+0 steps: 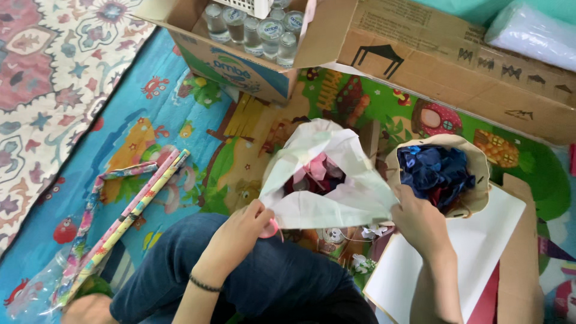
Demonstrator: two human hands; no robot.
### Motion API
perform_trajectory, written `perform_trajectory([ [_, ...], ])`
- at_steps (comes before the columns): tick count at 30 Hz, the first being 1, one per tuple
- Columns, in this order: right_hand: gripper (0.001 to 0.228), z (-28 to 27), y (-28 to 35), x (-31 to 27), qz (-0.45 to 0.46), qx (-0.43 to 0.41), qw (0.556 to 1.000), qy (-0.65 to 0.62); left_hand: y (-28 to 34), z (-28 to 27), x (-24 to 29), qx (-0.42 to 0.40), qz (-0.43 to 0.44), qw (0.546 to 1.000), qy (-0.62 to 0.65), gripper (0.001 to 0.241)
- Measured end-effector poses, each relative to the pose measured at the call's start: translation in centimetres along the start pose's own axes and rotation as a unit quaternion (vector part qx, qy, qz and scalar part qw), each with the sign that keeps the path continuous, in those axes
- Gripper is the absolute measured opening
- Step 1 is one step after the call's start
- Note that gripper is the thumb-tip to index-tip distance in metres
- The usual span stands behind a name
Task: The person wraps a small pink teddy bear in red paper to create a bouquet, securing it with pink ribbon by hand and cutting the ribbon with scissors.
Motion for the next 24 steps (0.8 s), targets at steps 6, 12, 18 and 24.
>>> perform_trajectory([
  [6,0.055,-1.8,3.6,-1.9,0.01,-0.115,0.989,0.088,0.7,-2.4,1.9,-0.071,0.058,0.984,0.153,0.019],
  [12,0.065,-0.2,2.1,-0.6,-0.039,-0.145,0.977,0.153,2.2,1.2,3.3,-0.105,0.043,0.989,0.092,0.055],
  [18,0.044,0.3,1.8,-1.2,-0.08,-0.143,0.968,0.19,2.7,2.5,3.8,-0.098,0.046,0.993,0.04,0.03],
  [24,0.026,4.7,0.3,-0.1,-0.257,-0.179,0.932,0.184,4.0,5.7,3.2,-0.02,-0.007,0.999,-0.048,0.048],
])
Point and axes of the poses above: each hand's wrist, its own y-axis away from the middle knuckle, its own z-axis out of the palm, x = y × z, the point moved 4 cm from there along -y, towards the middle knuckle, and after that the axes turned 12 degrees about -z, right-handed, at the moved point
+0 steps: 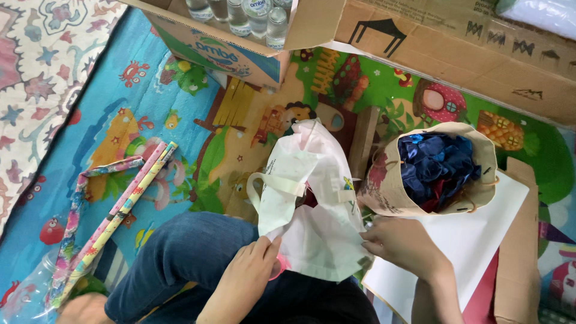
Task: The person wraps a small pink teddy bear in red paper to create a bouquet, securing it with pink ribbon by hand and cutting the ribbon with scissors.
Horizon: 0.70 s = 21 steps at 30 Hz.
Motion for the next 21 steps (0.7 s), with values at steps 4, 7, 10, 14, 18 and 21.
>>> perform_trajectory([
  [4,0.026,1.4,-1.7,0.4,-0.048,0.029,0.998,0.039,-0.6,-1.9,0.6,-0.028,0.005,0.994,0.105,0.027],
  [7,0.016,0.4,-1.7,-0.1,-0.011,0.146,0.989,0.003,-0.9,-1.9,0.4,-0.112,-0.051,0.97,0.208,0.046],
  [10,0.082,-1.6,-1.5,-3.1,-0.091,0.349,0.929,0.087,-1.2,-1.4,0.3,-0.098,-0.093,0.976,0.173,0.079],
  [14,0.029,1.5,-8.3,-8.4,-0.312,0.301,0.901,0.014,-1.2,0.1,0.9,-0.027,-0.096,0.995,-0.016,0.069],
  [18,0.04,7.6,-13.1,-5.3,-0.16,-0.041,0.986,0.003,-1.5,0.5,0.9,0.019,-0.15,0.984,-0.094,0.074],
  [21,0.021,12.7,-10.9,-1.9,-0.243,0.019,0.95,0.194,-1.4,-0.1,1.0,-0.024,-0.148,0.985,-0.082,0.069],
])
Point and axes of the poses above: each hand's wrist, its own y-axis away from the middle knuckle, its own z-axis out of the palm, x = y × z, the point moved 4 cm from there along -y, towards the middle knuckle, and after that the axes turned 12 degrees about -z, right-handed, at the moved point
